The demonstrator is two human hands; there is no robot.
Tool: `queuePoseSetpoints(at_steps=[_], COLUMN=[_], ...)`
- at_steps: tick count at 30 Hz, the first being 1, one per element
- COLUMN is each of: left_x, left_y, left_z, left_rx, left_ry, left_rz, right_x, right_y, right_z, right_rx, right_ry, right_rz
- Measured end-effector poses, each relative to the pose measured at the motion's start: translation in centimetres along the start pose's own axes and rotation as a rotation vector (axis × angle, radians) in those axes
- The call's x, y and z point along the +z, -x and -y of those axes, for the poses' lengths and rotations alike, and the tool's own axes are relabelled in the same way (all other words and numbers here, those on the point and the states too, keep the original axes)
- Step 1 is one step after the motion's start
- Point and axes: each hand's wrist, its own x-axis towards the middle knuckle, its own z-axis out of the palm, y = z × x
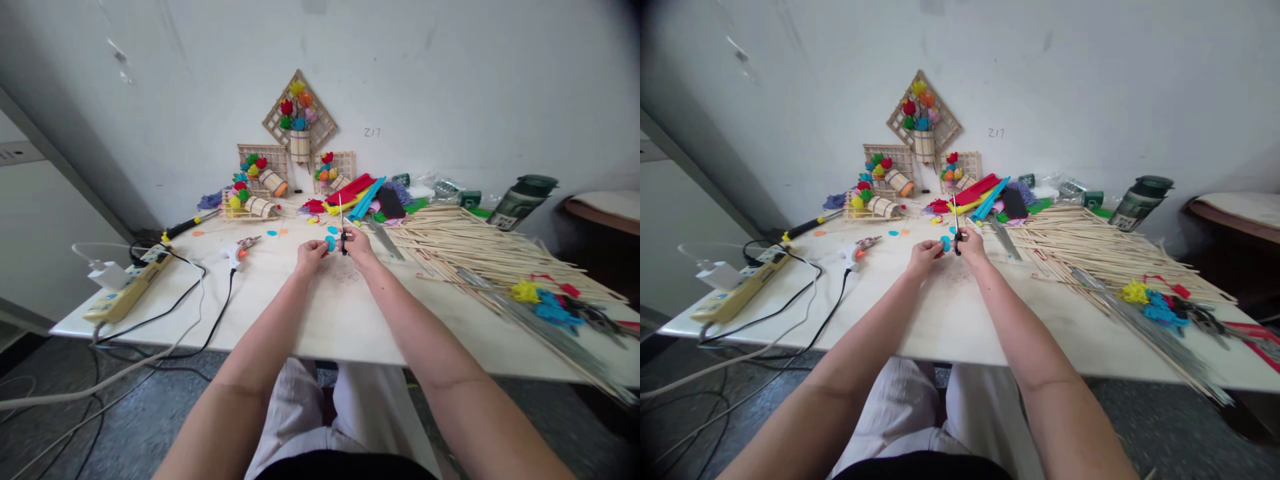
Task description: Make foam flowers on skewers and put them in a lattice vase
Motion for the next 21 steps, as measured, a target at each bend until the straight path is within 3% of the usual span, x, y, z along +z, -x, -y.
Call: queuePoseSetpoints(at_steps=[7, 14, 21], left_x=[0.1, -0.1, -0.5], left_y=[-0.2, -0.4, -0.2], left_z=[0.7, 1.0, 0.6], left_rx=[-0.059, -0.030, -0.043], left_ry=[0.076, 0.058, 0.104], left_rz=[0.024, 0.071, 0.072], right_x=[0.0, 0.3, 0.2], right_y=[-0.1, 0.2, 1.0], right_z=[-0.7, -0.7, -0.2], right_rx=[-0.074, -0.089, -0.018], right_ry=[0.023, 0.017, 0.005], right_rz=[0.016, 0.028, 0.068])
